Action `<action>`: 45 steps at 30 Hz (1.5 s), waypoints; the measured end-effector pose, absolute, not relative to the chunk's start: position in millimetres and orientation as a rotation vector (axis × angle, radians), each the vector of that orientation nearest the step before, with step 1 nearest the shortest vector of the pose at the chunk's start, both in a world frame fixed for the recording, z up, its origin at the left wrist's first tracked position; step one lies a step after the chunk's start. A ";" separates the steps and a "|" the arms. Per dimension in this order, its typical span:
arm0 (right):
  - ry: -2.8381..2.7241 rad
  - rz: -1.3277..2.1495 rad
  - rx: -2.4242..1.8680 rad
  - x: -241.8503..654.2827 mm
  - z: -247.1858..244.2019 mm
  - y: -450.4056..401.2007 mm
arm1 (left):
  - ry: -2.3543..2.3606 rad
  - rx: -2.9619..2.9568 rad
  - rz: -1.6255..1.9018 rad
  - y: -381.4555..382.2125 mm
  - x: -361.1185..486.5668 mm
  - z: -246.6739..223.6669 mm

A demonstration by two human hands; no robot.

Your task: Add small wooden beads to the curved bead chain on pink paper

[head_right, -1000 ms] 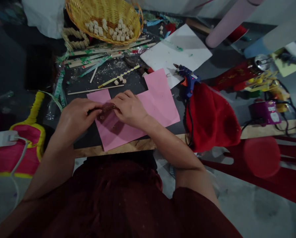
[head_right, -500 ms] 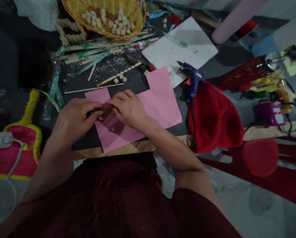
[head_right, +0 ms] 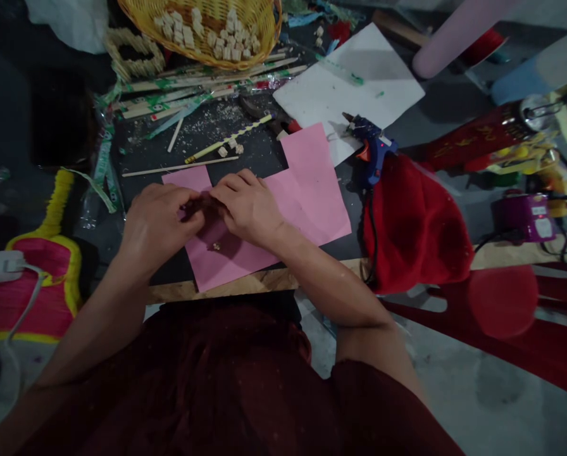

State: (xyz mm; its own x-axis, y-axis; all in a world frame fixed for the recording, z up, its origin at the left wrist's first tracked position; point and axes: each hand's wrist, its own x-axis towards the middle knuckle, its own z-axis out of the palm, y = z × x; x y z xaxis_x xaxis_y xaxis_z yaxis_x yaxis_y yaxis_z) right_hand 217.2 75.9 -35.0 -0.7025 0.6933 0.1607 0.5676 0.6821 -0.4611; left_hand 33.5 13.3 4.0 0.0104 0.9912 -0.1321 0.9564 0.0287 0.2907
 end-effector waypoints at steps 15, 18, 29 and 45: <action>-2.560 0.525 -0.979 216.8 -34.3 74.8 | 2.100 1.953 0.238 14.3 37.2 4.9; -2.553 0.541 -0.967 217.3 -34.5 74.8 | 2.064 1.952 0.257 14.2 34.1 5.4; -2.526 0.522 -0.927 218.0 -39.3 76.5 | 1.958 1.966 0.286 13.2 25.6 10.2; -2.538 0.538 -0.961 217.4 -36.2 75.3 | 1.970 1.976 0.276 12.5 27.9 9.2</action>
